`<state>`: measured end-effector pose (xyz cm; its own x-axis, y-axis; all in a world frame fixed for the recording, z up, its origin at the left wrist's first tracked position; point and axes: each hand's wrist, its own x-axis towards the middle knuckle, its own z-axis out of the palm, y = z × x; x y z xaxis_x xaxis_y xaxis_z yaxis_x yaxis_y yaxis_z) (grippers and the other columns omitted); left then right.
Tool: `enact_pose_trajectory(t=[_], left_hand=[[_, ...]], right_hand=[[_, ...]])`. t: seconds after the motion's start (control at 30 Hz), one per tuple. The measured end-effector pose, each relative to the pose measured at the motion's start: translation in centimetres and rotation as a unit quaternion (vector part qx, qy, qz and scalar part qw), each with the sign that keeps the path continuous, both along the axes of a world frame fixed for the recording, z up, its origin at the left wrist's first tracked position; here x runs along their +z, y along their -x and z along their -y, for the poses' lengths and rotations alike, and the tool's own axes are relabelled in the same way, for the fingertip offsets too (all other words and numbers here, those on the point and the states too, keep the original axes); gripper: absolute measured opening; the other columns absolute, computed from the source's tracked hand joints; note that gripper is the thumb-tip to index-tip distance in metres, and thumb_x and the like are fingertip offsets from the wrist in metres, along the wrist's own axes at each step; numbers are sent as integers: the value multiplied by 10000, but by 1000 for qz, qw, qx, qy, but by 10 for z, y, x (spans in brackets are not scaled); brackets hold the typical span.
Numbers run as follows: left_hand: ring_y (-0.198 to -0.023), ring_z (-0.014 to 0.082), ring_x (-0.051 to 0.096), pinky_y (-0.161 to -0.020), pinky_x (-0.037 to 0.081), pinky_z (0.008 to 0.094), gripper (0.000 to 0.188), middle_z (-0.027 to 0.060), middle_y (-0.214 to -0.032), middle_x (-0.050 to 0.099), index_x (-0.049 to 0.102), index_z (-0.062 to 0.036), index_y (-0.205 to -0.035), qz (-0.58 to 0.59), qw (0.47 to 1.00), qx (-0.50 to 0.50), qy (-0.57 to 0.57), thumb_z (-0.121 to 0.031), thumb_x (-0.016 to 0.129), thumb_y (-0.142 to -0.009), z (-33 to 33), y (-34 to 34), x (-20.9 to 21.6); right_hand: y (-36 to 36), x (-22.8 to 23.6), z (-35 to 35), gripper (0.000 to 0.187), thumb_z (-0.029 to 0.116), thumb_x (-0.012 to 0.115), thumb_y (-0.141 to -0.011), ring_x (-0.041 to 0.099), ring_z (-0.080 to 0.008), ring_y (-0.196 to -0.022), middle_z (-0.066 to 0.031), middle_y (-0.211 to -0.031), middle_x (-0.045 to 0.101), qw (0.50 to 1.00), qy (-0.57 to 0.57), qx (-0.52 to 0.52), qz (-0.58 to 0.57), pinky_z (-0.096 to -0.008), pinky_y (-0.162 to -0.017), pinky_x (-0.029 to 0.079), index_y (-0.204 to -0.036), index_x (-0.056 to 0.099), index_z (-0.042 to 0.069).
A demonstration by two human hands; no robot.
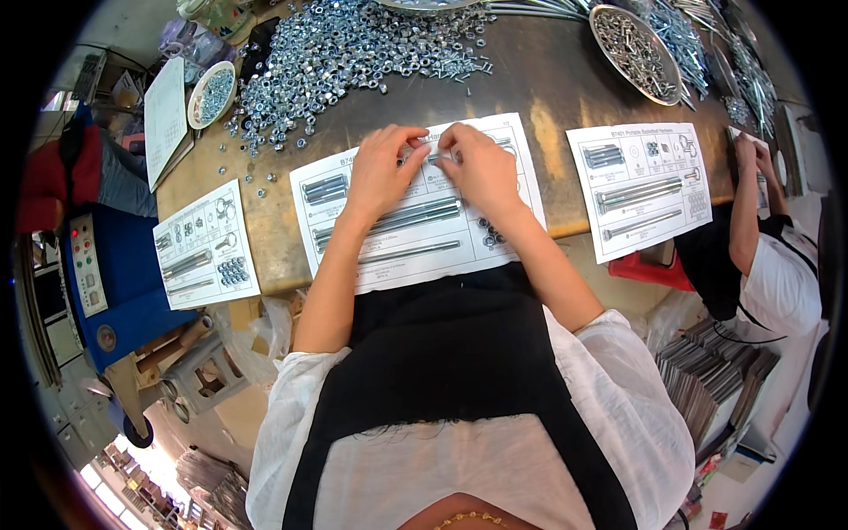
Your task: The person sorts small metal fasteners such as nuts, bolts, and washers from a large pile on a table and places them onto printed instruction sheets. The person repeatedly picks up fasteners, aligns them on the sheet, and moves the sheet aside after filling it.
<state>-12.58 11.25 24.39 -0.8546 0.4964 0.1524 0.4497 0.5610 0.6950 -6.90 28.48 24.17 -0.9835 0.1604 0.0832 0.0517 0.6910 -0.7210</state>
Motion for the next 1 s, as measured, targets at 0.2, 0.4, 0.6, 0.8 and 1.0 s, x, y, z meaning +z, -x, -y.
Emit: enact_pose_trajectory(t=[0.2,0.4,0.6,0.8,1.0], left_hand=[[-859,289,669,-738,521,432,202,86,-963,685,693,-69,-1012,-83,995,8,55,-238,644,-912,-62,38,15],[-896,353,705,-770,558,445,298,204,-1006,711,711,-31,-965,-43,974,79,209,-307,712,-851,-132,83,-39],[-810,180,712,-696,545,312,296,77,-822,731,750,-21,-983,201,978,50,-33,-298,711,-889,-68,109,-3],[-691,80,577,-652,471,245,131,-11,-781,652,743,-80,-897,48,994,94,-19,-195,775,-840,23,48,22],[-827,239,581,-720,461,387,90,40,-818,570,683,-117,-808,-178,979,-41,86,-163,756,-785,-11,-22,-9]], right_hand=[[72,-4,-64,143,143,698,-838,679,-293,-859,-85,-949,694,991,23,-52,-120,-414,-744,532,-977,683,113],[118,-38,-99,112,161,716,-800,680,-324,-859,-109,-945,699,991,-99,-67,-66,-437,-771,549,-887,714,91],[101,-21,-98,142,161,753,-787,697,-257,-801,-91,-863,715,991,90,-84,-59,-374,-725,551,-892,708,75],[7,15,-54,213,172,773,-798,691,-208,-748,-58,-821,704,995,68,-40,-62,-332,-684,537,-930,639,72],[-28,16,-19,193,150,750,-807,685,-226,-749,-37,-793,680,999,24,-25,-4,-351,-647,526,-913,597,100]])
